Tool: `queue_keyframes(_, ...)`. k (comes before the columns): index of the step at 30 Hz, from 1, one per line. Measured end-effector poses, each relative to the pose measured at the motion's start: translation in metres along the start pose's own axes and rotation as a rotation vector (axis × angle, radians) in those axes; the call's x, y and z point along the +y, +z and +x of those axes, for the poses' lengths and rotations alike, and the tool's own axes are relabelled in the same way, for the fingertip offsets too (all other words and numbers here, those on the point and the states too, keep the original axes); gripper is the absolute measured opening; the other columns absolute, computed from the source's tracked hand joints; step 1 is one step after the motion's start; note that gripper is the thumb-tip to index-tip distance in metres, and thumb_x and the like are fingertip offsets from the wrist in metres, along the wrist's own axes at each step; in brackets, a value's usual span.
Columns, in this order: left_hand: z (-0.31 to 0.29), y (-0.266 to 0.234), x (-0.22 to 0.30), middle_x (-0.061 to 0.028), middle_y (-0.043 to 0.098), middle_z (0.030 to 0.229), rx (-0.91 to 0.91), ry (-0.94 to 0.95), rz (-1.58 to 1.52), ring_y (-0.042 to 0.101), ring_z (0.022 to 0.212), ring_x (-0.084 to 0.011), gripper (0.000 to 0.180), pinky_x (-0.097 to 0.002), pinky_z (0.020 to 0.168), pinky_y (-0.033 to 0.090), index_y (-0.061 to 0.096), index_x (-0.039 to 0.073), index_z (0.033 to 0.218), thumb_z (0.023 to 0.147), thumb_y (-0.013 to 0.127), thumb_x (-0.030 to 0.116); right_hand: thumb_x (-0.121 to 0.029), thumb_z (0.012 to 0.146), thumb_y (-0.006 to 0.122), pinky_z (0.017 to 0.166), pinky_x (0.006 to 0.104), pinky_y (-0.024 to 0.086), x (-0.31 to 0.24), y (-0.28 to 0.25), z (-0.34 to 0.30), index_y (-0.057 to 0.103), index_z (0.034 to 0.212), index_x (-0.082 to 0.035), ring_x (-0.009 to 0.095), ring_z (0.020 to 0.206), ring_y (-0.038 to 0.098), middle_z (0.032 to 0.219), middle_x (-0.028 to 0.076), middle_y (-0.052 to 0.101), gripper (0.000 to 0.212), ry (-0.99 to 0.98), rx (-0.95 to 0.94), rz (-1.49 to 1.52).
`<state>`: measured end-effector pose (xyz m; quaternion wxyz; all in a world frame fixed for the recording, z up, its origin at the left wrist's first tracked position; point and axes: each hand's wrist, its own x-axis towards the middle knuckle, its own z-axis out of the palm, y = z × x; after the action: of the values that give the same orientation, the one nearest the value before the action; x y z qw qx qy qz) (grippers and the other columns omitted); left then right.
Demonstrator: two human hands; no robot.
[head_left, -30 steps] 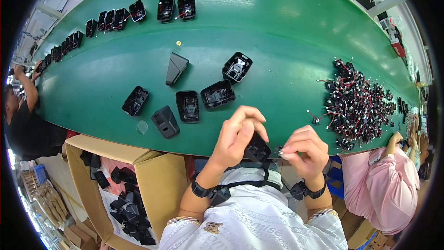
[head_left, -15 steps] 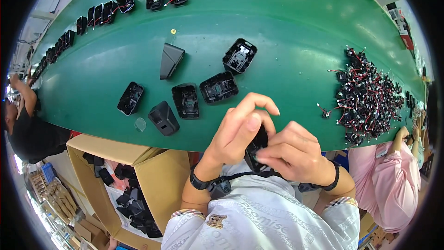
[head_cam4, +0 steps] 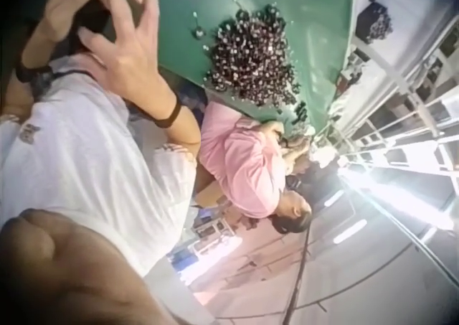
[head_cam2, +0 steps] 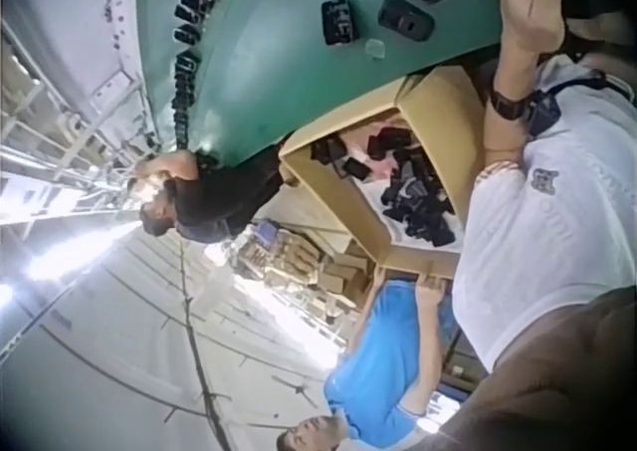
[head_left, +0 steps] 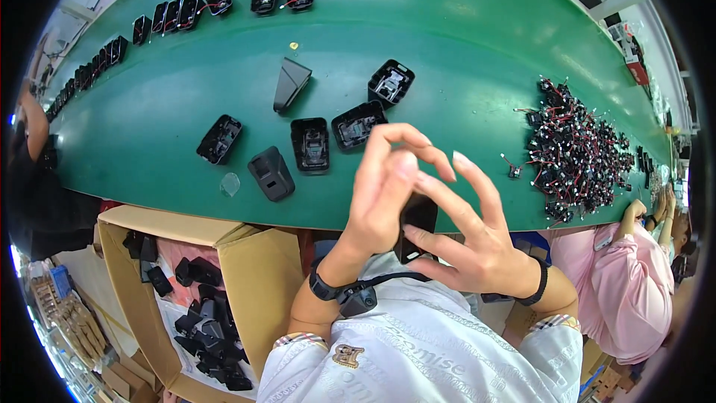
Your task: The person picks up a black plastic housing and a small electronic component with wires, inserts the component into the housing by hand, and places the assembled unit onto the conveyor belt.
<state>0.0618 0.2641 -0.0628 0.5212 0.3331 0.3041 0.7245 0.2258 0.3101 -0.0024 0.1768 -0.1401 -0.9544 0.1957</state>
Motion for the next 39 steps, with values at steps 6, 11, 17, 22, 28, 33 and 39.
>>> queue_keyframes(6,-0.003,-0.027,-0.008,-0.0137,0.061,0.115,0.231,0.093,0.222,0.06,0.093,-0.0126,0.035,-0.0272,0.076,0.052,0.045,0.0,0.128,0.11,0.041,0.03,-0.015,0.065,0.084,0.101,0.0516,0.048,0.013,0.01,0.03,0.073,0.098,-0.006,0.043,0.124,0.059,0.138,0.024,0.058,0.035,-0.033,-0.071,0.135)
queue_keyframes(11,-0.026,-0.054,0.031,-0.0158,0.063,0.119,0.523,0.454,0.832,0.063,0.09,-0.0186,0.026,-0.0291,0.074,0.05,0.058,0.0,0.116,0.091,0.063,0.003,-0.012,0.071,0.084,0.103,0.046,0.048,0.073,-0.02,0.124,0.074,0.099,-0.001,0.04,0.126,0.06,0.141,0.023,0.059,0.031,-0.002,0.14,-0.067)
queue_keyframes(17,-0.032,-0.073,0.038,-0.016,0.064,0.119,0.545,0.461,1.316,0.059,0.115,-0.0397,0.031,-0.049,0.101,0.045,0.064,0.003,0.108,0.078,0.072,0.002,-0.025,0.074,0.084,0.106,0.0433,0.047,0.183,0.043,0.263,0.078,0.096,-0.004,0.038,0.123,0.06,0.137,0.018,0.061,0.031,0.079,0.066,-0.208)
queue_keyframes(22,-0.039,-0.073,0.039,-0.0151,0.059,0.133,0.506,0.391,1.468,0.049,0.133,-0.0423,0.037,-0.0556,0.108,0.036,0.066,0.009,0.111,0.076,0.076,0.011,-0.024,0.075,0.081,0.109,0.0444,0.046,0.195,0.079,0.287,0.078,0.098,-0.005,0.037,0.128,0.056,0.144,0.018,0.056,0.029,0.094,-0.014,-0.196)
queue_keyframes(28,-0.037,-0.074,0.043,-0.0144,0.051,0.144,0.423,0.286,1.559,0.037,0.143,-0.0451,0.052,-0.0673,0.113,0.023,0.063,0.011,0.122,0.078,0.082,0.03,-0.028,0.077,0.082,0.115,0.0475,0.041,0.182,0.059,0.28,0.072,0.114,-0.006,0.039,0.141,0.045,0.154,0.021,0.047,0.045,-0.027,-0.029,-0.347)
queue_keyframes(33,-0.04,-0.072,0.058,-0.0113,0.045,0.151,0.315,0.006,1.686,0.025,0.15,-0.0447,0.076,-0.074,0.115,0.015,0.056,0.01,0.137,0.073,0.086,0.036,-0.025,0.088,0.075,0.109,0.0474,0.044,0.145,-0.017,0.22,0.064,0.122,-0.006,0.038,0.134,0.051,0.144,0.016,0.055,0.04,-0.098,0.087,-0.31)
queue_keyframes(39,-0.036,-0.07,0.052,-0.0027,0.054,0.146,0.342,0.007,1.77,0.03,0.151,-0.0377,0.07,-0.0732,0.116,0.012,0.061,0.014,0.132,0.068,0.088,0.029,-0.014,0.083,0.077,0.086,0.0417,0.055,0.104,-0.109,0.019,0.071,0.102,-0.004,0.035,0.098,0.069,0.103,0.014,0.071,0.022,0.34,-0.215,-0.264)
